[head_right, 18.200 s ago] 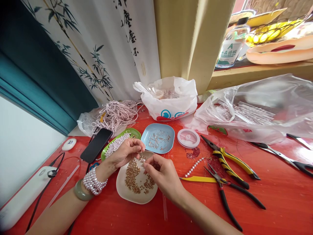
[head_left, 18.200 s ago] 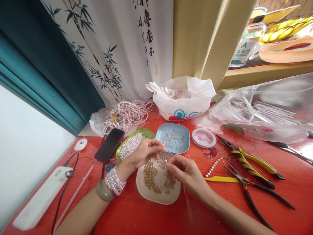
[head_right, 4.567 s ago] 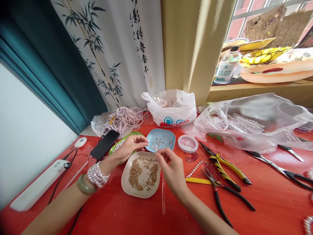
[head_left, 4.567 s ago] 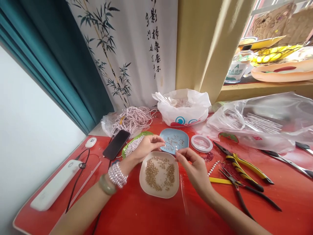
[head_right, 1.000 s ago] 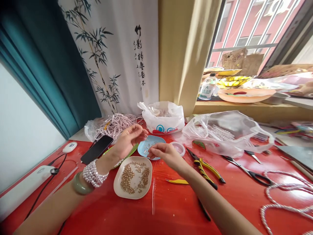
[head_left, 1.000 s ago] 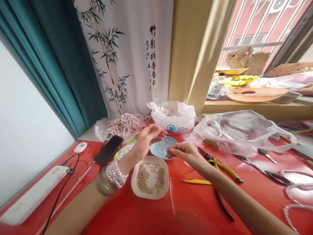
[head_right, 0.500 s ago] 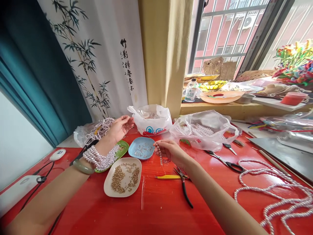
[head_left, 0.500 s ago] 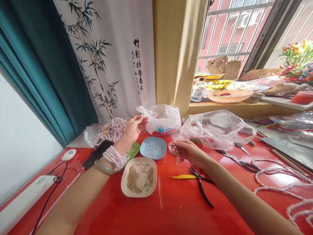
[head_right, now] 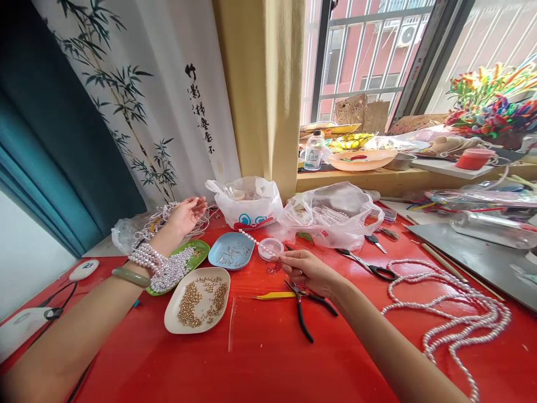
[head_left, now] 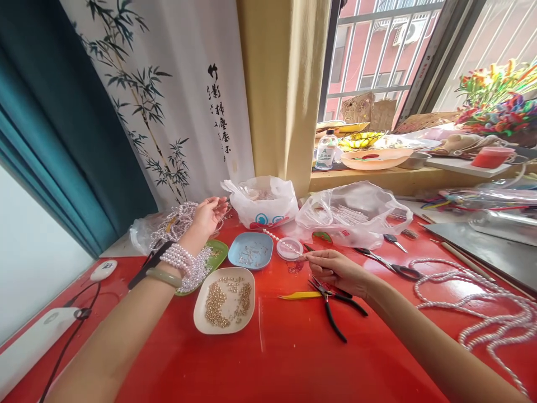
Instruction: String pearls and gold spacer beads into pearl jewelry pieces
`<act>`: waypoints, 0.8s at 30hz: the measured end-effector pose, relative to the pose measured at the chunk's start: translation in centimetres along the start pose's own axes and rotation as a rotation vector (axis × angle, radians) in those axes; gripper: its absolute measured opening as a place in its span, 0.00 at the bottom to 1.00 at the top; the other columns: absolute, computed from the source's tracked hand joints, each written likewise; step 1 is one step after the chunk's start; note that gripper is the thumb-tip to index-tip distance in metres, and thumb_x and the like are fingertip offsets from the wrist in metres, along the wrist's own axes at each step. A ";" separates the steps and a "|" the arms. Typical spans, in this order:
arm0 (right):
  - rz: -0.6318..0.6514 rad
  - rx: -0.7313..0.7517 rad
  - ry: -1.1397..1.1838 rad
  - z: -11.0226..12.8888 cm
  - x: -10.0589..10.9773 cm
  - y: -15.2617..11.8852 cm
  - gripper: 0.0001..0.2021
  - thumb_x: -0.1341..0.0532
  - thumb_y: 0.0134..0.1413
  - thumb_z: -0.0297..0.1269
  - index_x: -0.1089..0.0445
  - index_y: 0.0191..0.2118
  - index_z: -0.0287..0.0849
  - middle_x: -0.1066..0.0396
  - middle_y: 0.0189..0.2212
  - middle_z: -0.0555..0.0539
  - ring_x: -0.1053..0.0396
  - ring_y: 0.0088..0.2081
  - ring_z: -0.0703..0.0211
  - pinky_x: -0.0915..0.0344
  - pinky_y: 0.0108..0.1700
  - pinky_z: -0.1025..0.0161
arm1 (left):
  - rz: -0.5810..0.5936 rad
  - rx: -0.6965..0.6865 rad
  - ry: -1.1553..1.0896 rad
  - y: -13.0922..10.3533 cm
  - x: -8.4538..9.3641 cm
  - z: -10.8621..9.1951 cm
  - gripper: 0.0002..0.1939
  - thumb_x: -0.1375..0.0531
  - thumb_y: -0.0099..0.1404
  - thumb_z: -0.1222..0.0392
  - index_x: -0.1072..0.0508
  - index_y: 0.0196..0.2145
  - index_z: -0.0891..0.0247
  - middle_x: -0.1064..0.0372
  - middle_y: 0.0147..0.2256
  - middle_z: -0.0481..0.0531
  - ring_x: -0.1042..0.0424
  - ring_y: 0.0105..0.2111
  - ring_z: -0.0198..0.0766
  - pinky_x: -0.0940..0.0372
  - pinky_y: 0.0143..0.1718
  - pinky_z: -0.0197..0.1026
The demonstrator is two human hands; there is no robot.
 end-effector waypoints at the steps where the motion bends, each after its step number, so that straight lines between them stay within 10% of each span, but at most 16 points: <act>1: 0.000 0.006 -0.011 0.0 0.2 -0.3 0.11 0.38 0.48 0.41 0.33 0.30 0.35 0.55 0.15 0.59 0.64 0.17 0.73 0.67 0.18 0.68 | -0.001 0.006 0.003 0.0 0.0 0.1 0.10 0.48 0.60 0.76 0.36 0.24 0.66 0.29 0.25 0.52 0.28 0.23 0.31 0.32 0.27 0.32; 12: -0.010 0.007 -0.194 -0.2 1.5 -2.1 0.17 0.40 0.49 0.45 0.32 0.40 0.36 0.48 0.18 0.57 0.60 0.17 0.74 0.63 0.19 0.68 | 0.018 0.039 0.003 -0.3 -0.1 1.6 0.10 0.48 0.60 0.76 0.35 0.25 0.67 0.29 0.24 0.52 0.29 0.22 0.31 0.32 0.26 0.33; 24: -0.328 0.079 -0.713 0.2 4.7 -1.3 0.08 0.39 0.41 0.40 0.32 0.21 0.42 0.36 0.17 0.51 0.40 0.21 0.62 0.47 0.24 0.64 | 0.072 0.092 0.116 -2.4 1.5 2.7 0.07 0.47 0.59 0.75 0.32 0.27 0.68 0.30 0.25 0.52 0.28 0.23 0.31 0.32 0.26 0.32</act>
Point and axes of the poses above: each hand's wrist, its own y-axis towards the middle knuckle, its own x-axis out of the back of the hand, z = x × y, the point moved 5 cm from there along y, towards the middle knuckle
